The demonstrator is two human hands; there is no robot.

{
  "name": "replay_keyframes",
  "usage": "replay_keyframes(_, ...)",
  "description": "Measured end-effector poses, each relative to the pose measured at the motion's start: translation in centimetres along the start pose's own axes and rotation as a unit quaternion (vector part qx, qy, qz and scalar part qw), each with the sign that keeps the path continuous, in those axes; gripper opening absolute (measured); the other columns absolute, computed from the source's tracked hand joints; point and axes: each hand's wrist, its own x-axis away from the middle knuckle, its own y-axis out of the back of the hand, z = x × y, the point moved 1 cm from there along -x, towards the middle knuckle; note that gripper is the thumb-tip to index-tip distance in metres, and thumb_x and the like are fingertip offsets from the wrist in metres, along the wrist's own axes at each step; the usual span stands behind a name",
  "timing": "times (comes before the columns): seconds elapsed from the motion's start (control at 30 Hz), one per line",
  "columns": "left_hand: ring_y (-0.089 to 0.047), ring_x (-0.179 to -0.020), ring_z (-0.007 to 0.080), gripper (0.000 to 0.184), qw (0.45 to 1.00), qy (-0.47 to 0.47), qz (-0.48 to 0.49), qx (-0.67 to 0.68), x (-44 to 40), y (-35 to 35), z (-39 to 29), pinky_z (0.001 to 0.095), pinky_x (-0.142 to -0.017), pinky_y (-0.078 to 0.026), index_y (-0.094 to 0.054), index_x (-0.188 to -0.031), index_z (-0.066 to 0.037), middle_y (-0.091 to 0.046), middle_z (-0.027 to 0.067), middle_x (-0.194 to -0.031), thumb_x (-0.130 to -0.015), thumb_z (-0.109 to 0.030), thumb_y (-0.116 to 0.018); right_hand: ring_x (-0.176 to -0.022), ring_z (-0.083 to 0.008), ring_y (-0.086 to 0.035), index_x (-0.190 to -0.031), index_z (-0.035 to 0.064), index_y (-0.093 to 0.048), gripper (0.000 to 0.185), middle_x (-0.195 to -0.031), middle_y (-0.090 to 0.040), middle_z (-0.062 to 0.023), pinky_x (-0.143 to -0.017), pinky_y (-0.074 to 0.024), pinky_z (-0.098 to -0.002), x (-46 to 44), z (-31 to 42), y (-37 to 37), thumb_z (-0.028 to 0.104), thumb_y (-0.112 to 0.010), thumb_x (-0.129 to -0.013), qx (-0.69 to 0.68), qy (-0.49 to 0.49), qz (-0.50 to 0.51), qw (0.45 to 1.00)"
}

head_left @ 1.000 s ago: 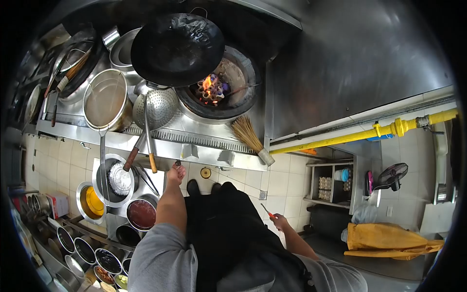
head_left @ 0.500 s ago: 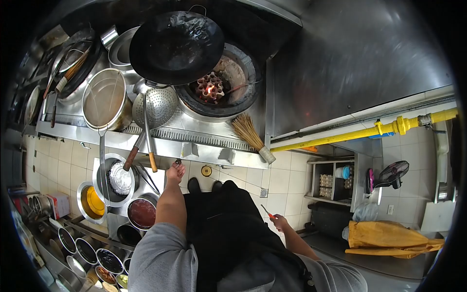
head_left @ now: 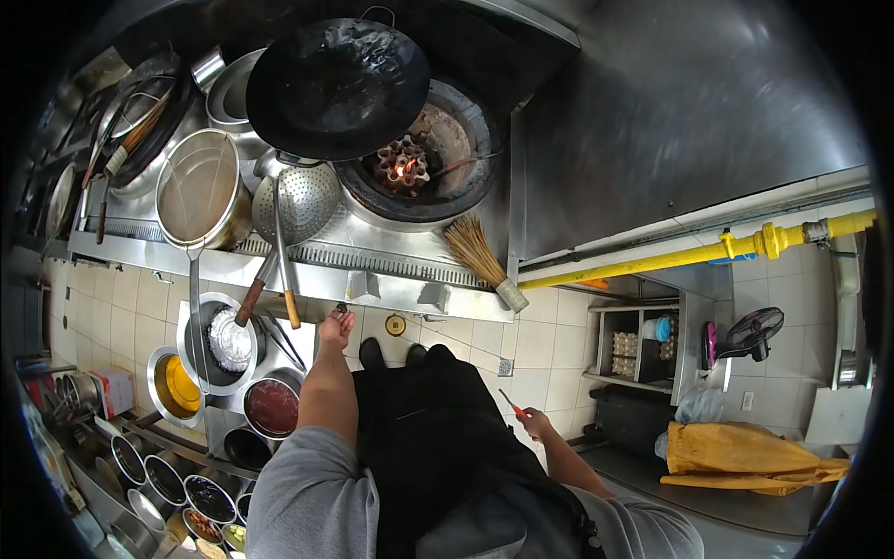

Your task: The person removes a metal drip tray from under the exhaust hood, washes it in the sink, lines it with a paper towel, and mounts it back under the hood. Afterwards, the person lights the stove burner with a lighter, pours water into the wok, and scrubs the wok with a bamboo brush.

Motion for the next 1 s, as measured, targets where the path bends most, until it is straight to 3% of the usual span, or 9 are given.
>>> replay_keyframes(0.07,-0.072,-0.085,0.0257,0.024,1.000,-0.002,0.001,0.005,-0.3,0.1,0.0,0.0317,-0.070,-0.061,-0.056,-0.119,-0.004,-0.068,0.0142,-0.099,-0.103,-0.021,-0.049,-0.047,-0.0125,-0.044,-0.123,0.0196,-0.064,0.039,-0.061,-0.050,-0.0008,-0.044,-0.0404,-0.0321,0.4,0.3,0.1,0.044,-0.064,-0.092,-0.009,-0.011,-0.012,1.000)
replay_keyframes(0.67,-0.071,-0.084,0.0251,0.025,1.000,-0.017,0.006,0.016,-1.0,0.2,0.2,0.0329,-0.073,-0.062,-0.050,-0.124,-0.003,-0.067,0.0191,-0.100,-0.105,-0.019,-0.046,-0.045,-0.0126,-0.042,-0.125,0.0179,-0.063,0.043,-0.059,-0.047,-0.0006,-0.041,-0.0358,-0.0304,-0.2,-0.7,-0.3,0.044,-0.065,-0.091,-0.047,0.001,0.012,0.999)
replay_keyframes(0.83,-0.071,-0.083,0.0252,0.023,0.999,-0.021,0.018,0.026,-1.8,0.8,0.3,0.0330,-0.074,-0.062,-0.051,-0.121,-0.004,-0.067,0.0190,-0.099,-0.105,-0.019,-0.046,-0.048,-0.0145,-0.050,-0.124,0.0166,-0.064,0.045,-0.062,-0.054,-0.0042,-0.043,-0.0439,-0.0324,-0.3,-0.9,-0.5,0.046,-0.066,-0.090,-0.026,0.020,-0.011,0.999)
replay_keyframes(1.0,-0.069,-0.091,0.0279,0.030,1.000,-0.005,-0.007,-0.006,0.4,-0.4,0.0,0.0348,-0.078,-0.059,-0.052,-0.120,-0.006,-0.066,0.0171,-0.104,-0.104,-0.030,-0.049,-0.046,-0.0149,-0.049,-0.124,0.0165,-0.064,0.045,-0.062,-0.054,-0.0044,-0.042,-0.0428,-0.0324,-0.5,-0.5,-0.7,0.046,-0.066,-0.089,-0.039,0.014,-0.002,0.999)
